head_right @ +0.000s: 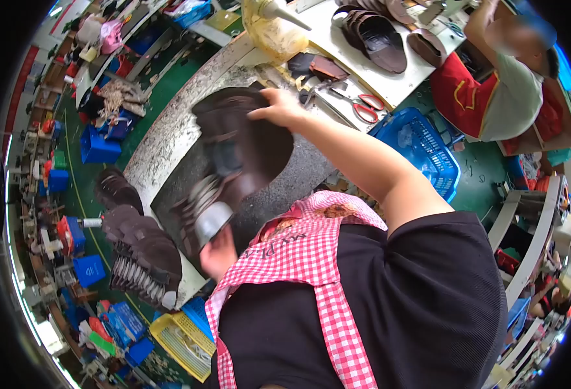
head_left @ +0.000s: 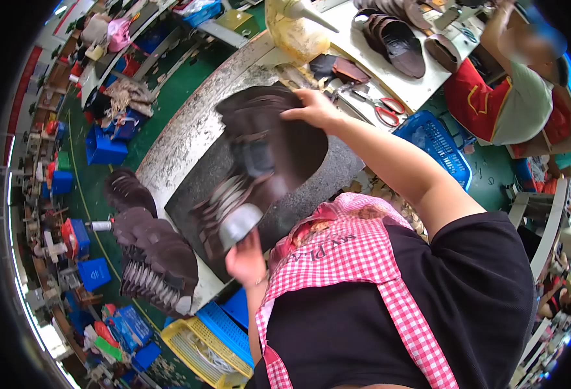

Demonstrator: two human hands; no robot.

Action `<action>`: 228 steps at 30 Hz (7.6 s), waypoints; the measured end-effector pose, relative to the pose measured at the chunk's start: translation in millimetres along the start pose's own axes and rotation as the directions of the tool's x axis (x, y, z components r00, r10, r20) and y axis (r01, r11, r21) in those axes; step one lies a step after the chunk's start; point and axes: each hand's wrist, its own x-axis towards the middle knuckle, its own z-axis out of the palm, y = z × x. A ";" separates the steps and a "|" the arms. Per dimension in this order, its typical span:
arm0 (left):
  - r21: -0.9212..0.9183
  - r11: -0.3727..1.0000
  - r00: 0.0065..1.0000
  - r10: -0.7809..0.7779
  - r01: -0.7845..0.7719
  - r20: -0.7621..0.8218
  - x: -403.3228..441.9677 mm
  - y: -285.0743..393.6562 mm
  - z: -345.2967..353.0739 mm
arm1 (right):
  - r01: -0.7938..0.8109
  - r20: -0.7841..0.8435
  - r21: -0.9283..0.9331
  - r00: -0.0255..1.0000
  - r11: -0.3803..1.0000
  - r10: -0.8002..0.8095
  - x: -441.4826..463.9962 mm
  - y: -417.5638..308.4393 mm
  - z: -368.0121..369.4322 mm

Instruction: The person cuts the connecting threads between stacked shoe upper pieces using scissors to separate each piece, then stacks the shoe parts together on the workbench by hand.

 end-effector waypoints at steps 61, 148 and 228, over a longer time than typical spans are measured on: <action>0.693 -0.695 0.729 0.573 0.189 0.376 329.7 522.4 -250.9 | -0.170 0.073 0.178 0.985 0.969 0.159 139.6 -35.8 469.0; 0.540 0.033 0.261 0.850 0.841 -0.459 -596.2 154.6 -27.2 | 0.475 0.704 0.018 0.619 0.880 -0.349 -167.2 -81.4 164.3; 0.975 0.220 0.998 -0.049 -0.034 0.046 179.5 34.6 46.9 | -0.300 0.256 -0.392 0.872 0.869 0.417 65.1 -0.3 158.2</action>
